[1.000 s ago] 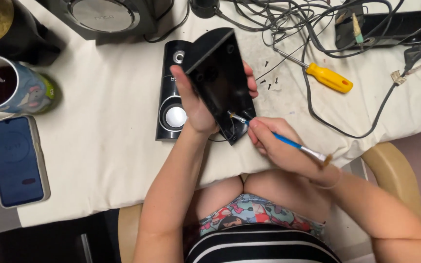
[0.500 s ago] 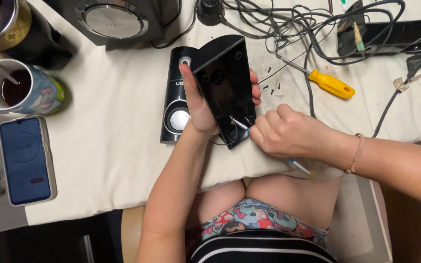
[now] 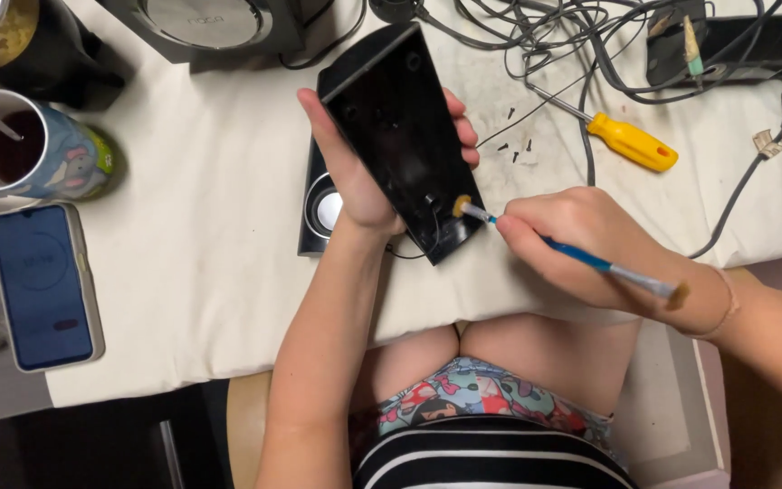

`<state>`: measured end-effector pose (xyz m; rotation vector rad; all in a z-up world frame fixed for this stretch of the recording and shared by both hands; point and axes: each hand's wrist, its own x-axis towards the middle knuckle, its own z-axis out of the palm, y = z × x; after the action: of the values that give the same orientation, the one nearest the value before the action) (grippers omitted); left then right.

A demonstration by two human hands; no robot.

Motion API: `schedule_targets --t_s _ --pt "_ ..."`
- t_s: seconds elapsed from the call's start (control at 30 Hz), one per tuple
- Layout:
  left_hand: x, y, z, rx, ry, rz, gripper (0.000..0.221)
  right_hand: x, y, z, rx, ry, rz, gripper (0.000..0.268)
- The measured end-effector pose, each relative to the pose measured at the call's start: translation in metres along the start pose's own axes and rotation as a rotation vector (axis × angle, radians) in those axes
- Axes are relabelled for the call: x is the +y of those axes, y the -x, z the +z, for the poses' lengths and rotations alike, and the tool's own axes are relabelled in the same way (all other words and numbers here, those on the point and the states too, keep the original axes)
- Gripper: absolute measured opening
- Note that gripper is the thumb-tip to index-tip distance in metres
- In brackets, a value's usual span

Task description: Repairing a speaker by cleaning its internal housing with a brush and applying a substance from a bottle.

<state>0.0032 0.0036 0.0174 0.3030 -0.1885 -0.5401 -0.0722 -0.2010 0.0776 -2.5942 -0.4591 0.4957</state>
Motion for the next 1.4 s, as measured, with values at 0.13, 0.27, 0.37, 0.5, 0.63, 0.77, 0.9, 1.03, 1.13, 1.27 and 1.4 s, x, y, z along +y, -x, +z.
schedule_targets --t_s 0.13,0.27,0.37,0.5,0.63,0.77,0.9,1.03,1.13,1.27,1.4 --pt "0.009 -0.002 0.012 0.167 0.001 0.045 0.108 0.009 -0.01 0.027 0.172 0.201 -0.219 0.035" --pt "0.009 -0.003 0.013 0.202 0.038 0.071 0.109 0.01 -0.014 0.049 0.337 0.315 -0.362 0.035" --pt "0.007 -0.002 0.015 0.203 0.009 0.094 0.108 0.012 -0.014 0.053 0.168 -0.003 -0.294 0.037" --pt "0.005 -0.003 0.017 0.205 -0.023 0.107 0.108 0.022 -0.013 0.044 0.071 0.077 -0.218 0.039" --pt "0.001 -0.001 0.016 0.184 -0.033 0.129 0.108 0.015 0.001 0.058 0.46 0.405 -0.303 0.039" --pt "-0.002 0.001 0.013 0.146 -0.03 0.158 0.106 0.018 0.005 0.079 0.569 0.452 -0.331 0.037" --pt "-0.004 0.002 0.008 0.106 -0.008 0.145 0.106 0.018 0.008 0.09 0.672 0.393 -0.27 0.038" --pt "-0.002 0.002 0.012 0.108 -0.026 0.154 0.106 0.011 0.005 0.087 0.553 0.094 -0.296 0.038" --pt "-0.009 0.005 0.007 0.103 -0.007 0.152 0.106 0.014 0.014 0.069 0.137 -0.489 0.008 0.048" --pt "-0.028 0.006 -0.018 -0.207 -0.307 0.256 0.108 0.029 0.031 0.049 0.059 -1.033 -0.05 0.046" --pt "-0.023 0.003 -0.002 -0.285 -0.665 0.229 0.116 0.041 0.042 0.044 0.108 -1.939 -0.26 0.041"
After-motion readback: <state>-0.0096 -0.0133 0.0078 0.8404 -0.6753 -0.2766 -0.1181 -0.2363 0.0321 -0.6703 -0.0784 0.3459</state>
